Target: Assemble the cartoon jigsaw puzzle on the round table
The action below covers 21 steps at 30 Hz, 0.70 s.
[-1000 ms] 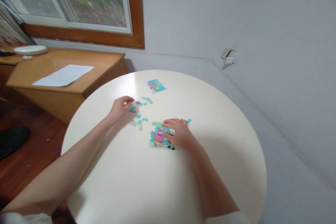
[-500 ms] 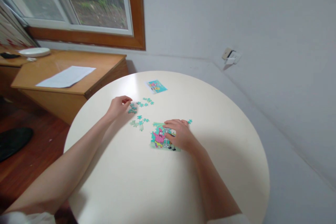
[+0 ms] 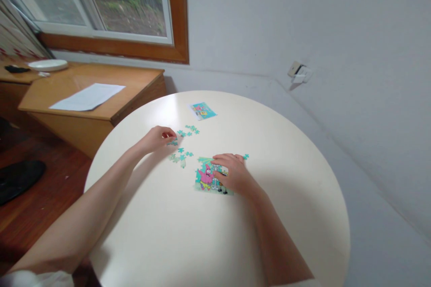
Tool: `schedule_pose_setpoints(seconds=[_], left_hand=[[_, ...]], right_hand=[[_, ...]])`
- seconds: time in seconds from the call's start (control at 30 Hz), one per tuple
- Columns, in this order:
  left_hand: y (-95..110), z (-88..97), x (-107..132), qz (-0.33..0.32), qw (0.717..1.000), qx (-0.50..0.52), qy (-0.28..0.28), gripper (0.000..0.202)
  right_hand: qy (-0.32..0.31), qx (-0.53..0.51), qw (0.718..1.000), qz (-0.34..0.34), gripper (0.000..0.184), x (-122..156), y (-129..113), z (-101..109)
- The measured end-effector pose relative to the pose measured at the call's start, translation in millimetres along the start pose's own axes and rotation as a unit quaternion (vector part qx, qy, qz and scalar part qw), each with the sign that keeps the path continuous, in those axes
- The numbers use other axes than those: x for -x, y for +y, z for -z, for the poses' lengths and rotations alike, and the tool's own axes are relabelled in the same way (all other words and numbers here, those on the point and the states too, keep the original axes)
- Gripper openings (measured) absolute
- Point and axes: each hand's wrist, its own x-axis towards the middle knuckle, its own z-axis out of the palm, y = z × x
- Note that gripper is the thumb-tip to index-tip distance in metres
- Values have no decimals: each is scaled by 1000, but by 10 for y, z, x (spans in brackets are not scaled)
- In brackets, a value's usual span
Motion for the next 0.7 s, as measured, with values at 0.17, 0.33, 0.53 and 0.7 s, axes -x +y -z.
schedule_pose_setpoints(seconds=[0.17, 0.33, 0.53, 0.7], left_hand=[[86, -106, 42, 9, 998, -8, -68, 19], [168, -146, 60, 12, 994, -58, -96, 20], [155, -172, 43, 17, 990, -92, -101, 17], [168, -203, 49, 19, 990, -89, -112, 15]], right_hand=[[-9, 2, 1000, -8, 24, -6, -6, 9], [-14, -7, 1000, -5, 24, -7, 0, 16], [-5, -4, 1000, -5, 23, -2, 2, 4], [0, -1, 1000, -3, 23, -1, 2, 9]])
